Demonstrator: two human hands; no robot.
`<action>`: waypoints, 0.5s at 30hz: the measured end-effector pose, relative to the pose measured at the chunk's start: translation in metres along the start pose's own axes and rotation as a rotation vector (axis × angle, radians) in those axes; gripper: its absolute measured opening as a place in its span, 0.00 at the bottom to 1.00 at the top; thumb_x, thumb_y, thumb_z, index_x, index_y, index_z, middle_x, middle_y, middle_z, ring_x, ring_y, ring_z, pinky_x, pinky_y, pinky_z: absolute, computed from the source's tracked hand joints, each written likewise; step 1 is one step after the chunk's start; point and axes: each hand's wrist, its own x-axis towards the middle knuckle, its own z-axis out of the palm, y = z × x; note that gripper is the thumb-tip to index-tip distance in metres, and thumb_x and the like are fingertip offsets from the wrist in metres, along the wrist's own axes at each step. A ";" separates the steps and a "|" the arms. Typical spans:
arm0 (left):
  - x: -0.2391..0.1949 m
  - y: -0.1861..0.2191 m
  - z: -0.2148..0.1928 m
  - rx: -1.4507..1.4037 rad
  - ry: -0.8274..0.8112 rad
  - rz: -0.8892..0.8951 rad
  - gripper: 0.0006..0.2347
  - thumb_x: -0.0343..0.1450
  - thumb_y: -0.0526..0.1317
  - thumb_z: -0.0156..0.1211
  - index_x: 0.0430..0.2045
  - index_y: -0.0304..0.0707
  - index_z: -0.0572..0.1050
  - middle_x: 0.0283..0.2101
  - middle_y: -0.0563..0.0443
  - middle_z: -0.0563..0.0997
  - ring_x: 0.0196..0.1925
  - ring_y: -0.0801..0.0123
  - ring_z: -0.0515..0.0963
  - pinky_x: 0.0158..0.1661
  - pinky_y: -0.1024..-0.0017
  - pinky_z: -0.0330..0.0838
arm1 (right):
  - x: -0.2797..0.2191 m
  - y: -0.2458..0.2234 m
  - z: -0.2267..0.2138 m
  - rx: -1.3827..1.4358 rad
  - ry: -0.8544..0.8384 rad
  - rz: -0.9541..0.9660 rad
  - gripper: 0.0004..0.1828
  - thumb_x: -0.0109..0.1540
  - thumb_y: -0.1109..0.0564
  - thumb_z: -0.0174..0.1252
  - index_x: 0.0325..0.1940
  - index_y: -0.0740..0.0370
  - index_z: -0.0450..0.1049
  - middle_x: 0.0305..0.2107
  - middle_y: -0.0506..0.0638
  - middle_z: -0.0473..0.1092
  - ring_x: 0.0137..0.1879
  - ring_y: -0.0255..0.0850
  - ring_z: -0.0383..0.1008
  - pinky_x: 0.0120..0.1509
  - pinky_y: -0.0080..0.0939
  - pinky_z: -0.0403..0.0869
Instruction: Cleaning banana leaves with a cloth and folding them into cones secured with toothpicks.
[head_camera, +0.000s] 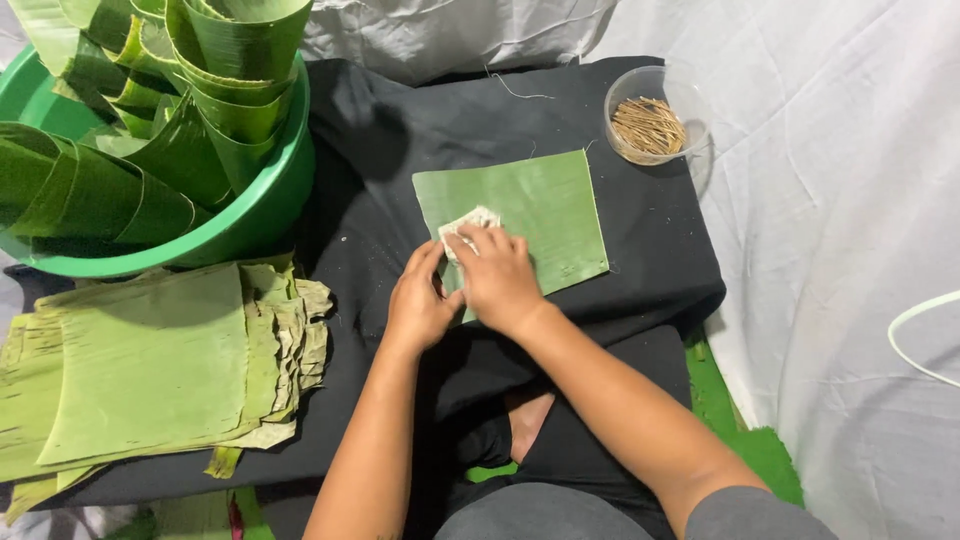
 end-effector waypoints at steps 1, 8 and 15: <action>-0.001 0.003 -0.001 0.003 0.001 0.000 0.34 0.62 0.35 0.71 0.66 0.29 0.65 0.68 0.37 0.68 0.57 0.41 0.79 0.53 0.52 0.75 | -0.002 0.003 0.000 0.003 0.002 0.000 0.26 0.63 0.54 0.48 0.66 0.42 0.70 0.59 0.45 0.68 0.62 0.47 0.67 0.61 0.54 0.65; 0.000 0.003 0.001 -0.030 -0.027 -0.018 0.36 0.63 0.36 0.70 0.69 0.37 0.63 0.70 0.41 0.67 0.52 0.48 0.82 0.52 0.54 0.75 | -0.011 0.080 -0.022 -0.119 -0.032 0.234 0.28 0.61 0.44 0.56 0.66 0.48 0.73 0.62 0.47 0.66 0.62 0.53 0.66 0.57 0.62 0.67; -0.002 0.001 -0.002 -0.064 -0.022 -0.013 0.35 0.63 0.35 0.69 0.69 0.37 0.63 0.69 0.43 0.68 0.40 0.55 0.85 0.44 0.60 0.77 | -0.003 0.144 -0.019 -0.082 0.381 0.108 0.20 0.56 0.61 0.56 0.51 0.56 0.81 0.46 0.48 0.71 0.51 0.50 0.71 0.58 0.50 0.67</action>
